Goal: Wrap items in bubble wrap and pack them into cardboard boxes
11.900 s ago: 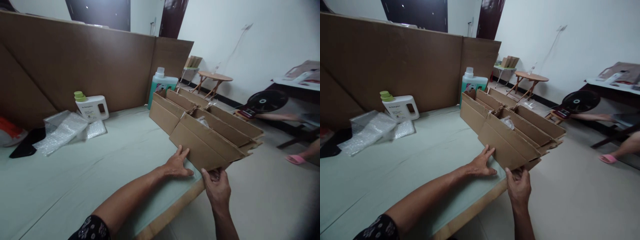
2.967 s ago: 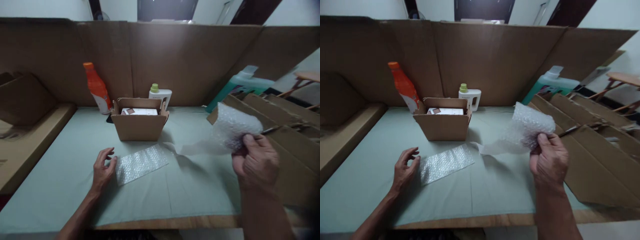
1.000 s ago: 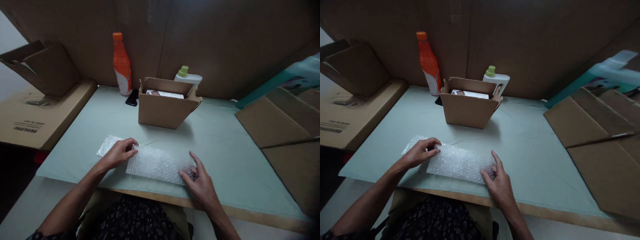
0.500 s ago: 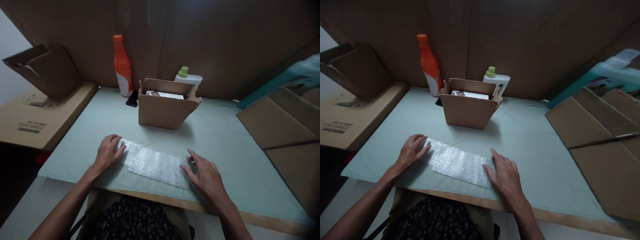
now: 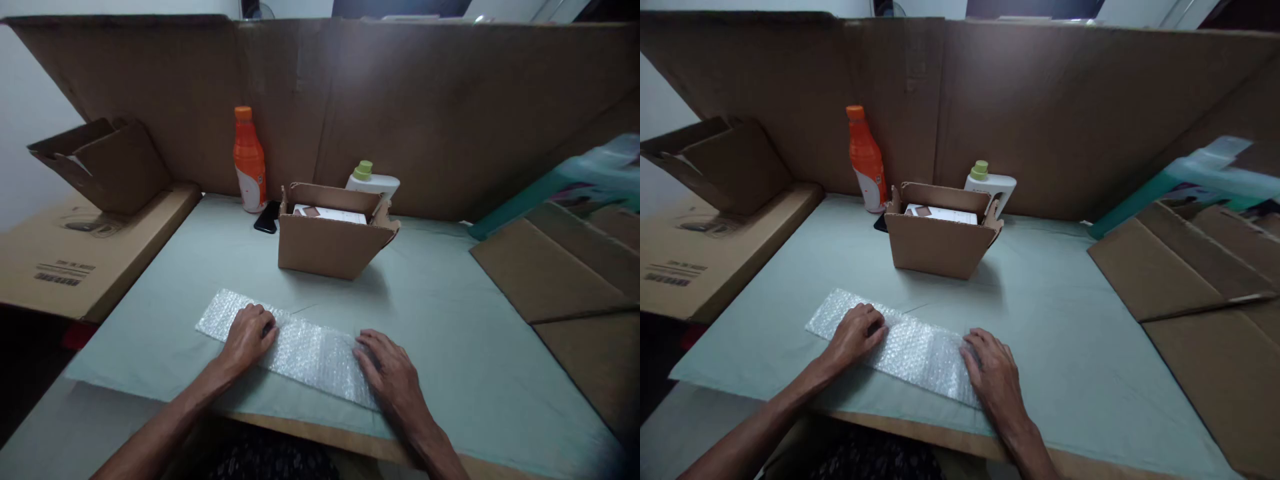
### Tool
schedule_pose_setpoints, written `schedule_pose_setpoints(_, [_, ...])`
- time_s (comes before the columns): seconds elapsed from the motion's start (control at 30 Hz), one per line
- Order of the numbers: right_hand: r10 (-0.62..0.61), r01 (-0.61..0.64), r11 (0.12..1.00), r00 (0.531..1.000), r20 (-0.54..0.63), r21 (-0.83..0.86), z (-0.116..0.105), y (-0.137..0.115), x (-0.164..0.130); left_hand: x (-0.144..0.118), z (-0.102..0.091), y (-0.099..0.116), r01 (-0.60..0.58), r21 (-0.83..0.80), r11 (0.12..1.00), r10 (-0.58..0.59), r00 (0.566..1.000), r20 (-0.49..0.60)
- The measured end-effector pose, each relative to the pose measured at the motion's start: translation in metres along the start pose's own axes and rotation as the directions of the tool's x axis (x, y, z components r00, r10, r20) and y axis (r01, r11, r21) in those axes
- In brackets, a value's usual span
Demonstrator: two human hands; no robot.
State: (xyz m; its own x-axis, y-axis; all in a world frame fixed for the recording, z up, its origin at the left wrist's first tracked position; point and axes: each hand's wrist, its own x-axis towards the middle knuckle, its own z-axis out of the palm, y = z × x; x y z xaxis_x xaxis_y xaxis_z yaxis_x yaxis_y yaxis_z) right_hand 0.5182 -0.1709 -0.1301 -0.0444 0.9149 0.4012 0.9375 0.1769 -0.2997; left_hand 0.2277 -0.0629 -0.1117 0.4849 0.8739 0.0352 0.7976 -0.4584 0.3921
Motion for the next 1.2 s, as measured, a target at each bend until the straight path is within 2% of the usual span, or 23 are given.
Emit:
schedule_pose_setpoints(0.07, [-0.008, 0.008, 1.000, 0.998, -0.056, -0.004, 0.001, 0.001, -0.003, 0.004, -0.001, 0.001, -0.010, -0.025, 1.000, 0.009, 1.000, -0.028])
schedule_pose_setpoints(0.2, [-0.001, -0.003, 0.998, 0.997, -0.076, -0.061, -0.004, 0.010, -0.004, 0.013, -0.002, 0.000, -0.004, -0.036, 0.999, 0.001, 0.997, -0.075])
schedule_pose_setpoints(0.27, [0.017, -0.023, 0.998, 0.996, -0.093, -0.066, -0.012, 0.019, 0.006, 0.021, -0.004, -0.005, 0.022, -0.114, 0.993, -0.039, 0.988, -0.151])
schedule_pose_setpoints(0.33, [0.066, -0.068, 0.998, 0.992, -0.106, -0.016, -0.018, 0.029, 0.030, 0.036, -0.010, -0.011, 0.030, -0.250, 0.968, -0.096, 0.962, -0.257])
schedule_pose_setpoints(0.4, [0.151, -0.142, 0.986, 0.983, -0.101, 0.090, -0.018, 0.040, 0.065, 0.058, -0.016, -0.014, 0.038, -0.399, 0.916, -0.176, 0.932, -0.316])
schedule_pose_setpoints(0.5, [0.291, -0.271, 0.913, 0.957, -0.020, 0.306, -0.007, 0.054, 0.122, 0.096, -0.018, -0.006, 0.036, -0.569, 0.821, -0.243, 0.925, -0.293])
schedule_pose_setpoints(0.6, [0.368, -0.376, 0.801, 0.923, 0.114, 0.466, 0.007, 0.069, 0.155, 0.116, -0.006, 0.015, -0.048, -0.644, 0.764, -0.169, 0.947, -0.272])
schedule_pose_setpoints(0.67, [0.419, -0.432, 0.761, 0.897, 0.142, 0.484, 0.009, 0.080, 0.156, 0.114, 0.008, 0.029, -0.087, -0.653, 0.752, -0.118, 0.957, -0.264])
schedule_pose_setpoints(0.77, [0.521, -0.503, 0.749, 0.849, 0.087, 0.431, 0.003, 0.093, 0.139, 0.099, 0.024, 0.043, -0.107, -0.647, 0.755, -0.056, 0.973, -0.225])
schedule_pose_setpoints(0.83, [0.568, -0.535, 0.742, 0.822, 0.044, 0.404, -0.001, 0.095, 0.130, 0.090, 0.028, 0.045, -0.120, -0.649, 0.751, -0.015, 0.980, -0.199])
schedule_pose_setpoints(0.97, [0.580, -0.540, 0.747, 0.814, 0.014, 0.387, 0.003, 0.079, 0.134, 0.094, 0.021, 0.030, -0.124, -0.667, 0.734, -0.026, 0.977, -0.211])
schedule_pose_setpoints(1.1, [0.523, -0.472, 0.793, 0.852, -0.033, 0.385, 0.023, 0.058, 0.165, 0.130, 0.002, 0.003, -0.132, -0.684, 0.718, -0.084, 0.958, -0.273])
schedule_pose_setpoints(1.2, [0.491, -0.438, 0.806, 0.870, -0.038, 0.399, 0.035, 0.051, 0.186, 0.159, -0.012, -0.013, -0.158, -0.696, 0.701, -0.056, 0.960, -0.273])
